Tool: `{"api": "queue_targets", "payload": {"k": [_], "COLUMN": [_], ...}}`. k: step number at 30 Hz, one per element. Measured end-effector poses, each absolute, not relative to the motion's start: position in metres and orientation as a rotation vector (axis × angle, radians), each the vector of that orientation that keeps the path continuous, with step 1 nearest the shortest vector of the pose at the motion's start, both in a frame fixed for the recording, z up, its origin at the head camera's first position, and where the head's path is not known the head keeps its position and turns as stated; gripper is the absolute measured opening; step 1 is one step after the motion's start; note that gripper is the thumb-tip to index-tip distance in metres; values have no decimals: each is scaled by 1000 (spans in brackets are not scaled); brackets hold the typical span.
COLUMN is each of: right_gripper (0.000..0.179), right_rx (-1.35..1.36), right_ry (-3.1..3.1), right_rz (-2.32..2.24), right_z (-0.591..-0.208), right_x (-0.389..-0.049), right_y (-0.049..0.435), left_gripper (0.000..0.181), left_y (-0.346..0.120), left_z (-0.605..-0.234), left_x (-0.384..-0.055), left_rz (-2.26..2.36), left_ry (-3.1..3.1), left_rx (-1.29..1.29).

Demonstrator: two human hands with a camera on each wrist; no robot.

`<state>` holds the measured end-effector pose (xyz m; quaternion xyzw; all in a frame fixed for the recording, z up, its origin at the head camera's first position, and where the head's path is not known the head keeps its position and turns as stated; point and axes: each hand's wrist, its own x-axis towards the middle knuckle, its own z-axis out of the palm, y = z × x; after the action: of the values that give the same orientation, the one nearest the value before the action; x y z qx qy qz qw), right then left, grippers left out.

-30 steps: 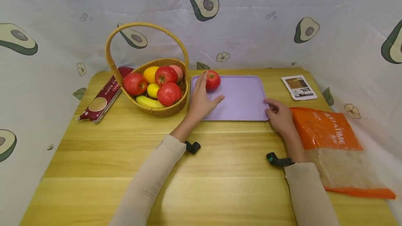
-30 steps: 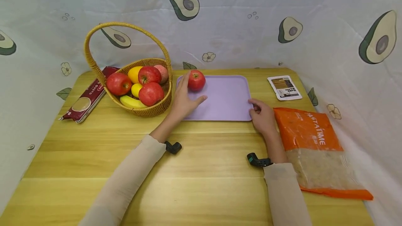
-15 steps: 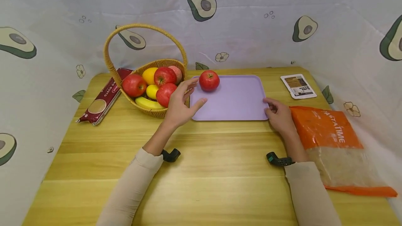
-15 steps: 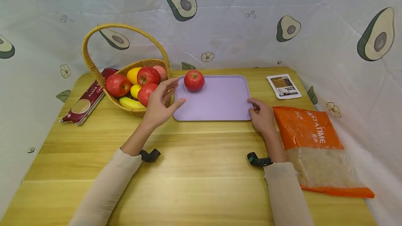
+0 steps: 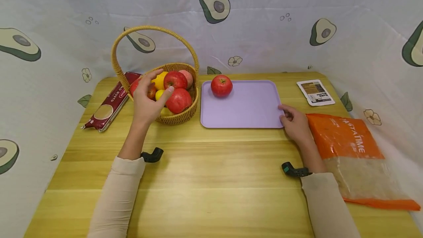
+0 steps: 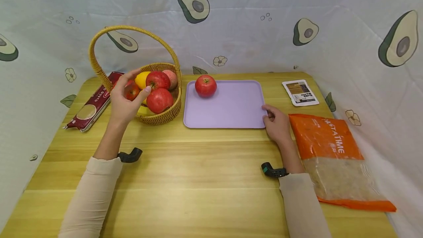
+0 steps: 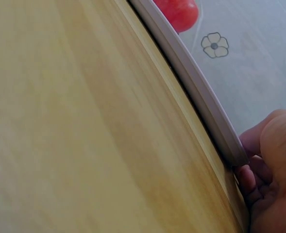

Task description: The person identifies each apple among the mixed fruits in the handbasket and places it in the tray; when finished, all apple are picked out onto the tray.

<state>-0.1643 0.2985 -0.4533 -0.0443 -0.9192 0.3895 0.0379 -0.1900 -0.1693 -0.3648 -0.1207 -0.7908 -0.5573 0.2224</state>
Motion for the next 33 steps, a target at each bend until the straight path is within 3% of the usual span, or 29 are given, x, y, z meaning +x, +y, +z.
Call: {"api": "queue_targets", "payload": {"k": [13,33], "right_gripper": [40,40], "right_rx": [-139,-134], "right_ry": [-2808,-2798], "right_rz": [1170,1158], "right_z": [-456,-460], "right_x": [-164,-167], "right_y": [299,301], "left_gripper": [71,84], "left_y": [-215,-233], "left_z": [-383,-390], "left_x": [-197,-207], "left_rz": [-1166,-995], "left_ry": [-2497,-2709], "left_rx": [-13,31]}}
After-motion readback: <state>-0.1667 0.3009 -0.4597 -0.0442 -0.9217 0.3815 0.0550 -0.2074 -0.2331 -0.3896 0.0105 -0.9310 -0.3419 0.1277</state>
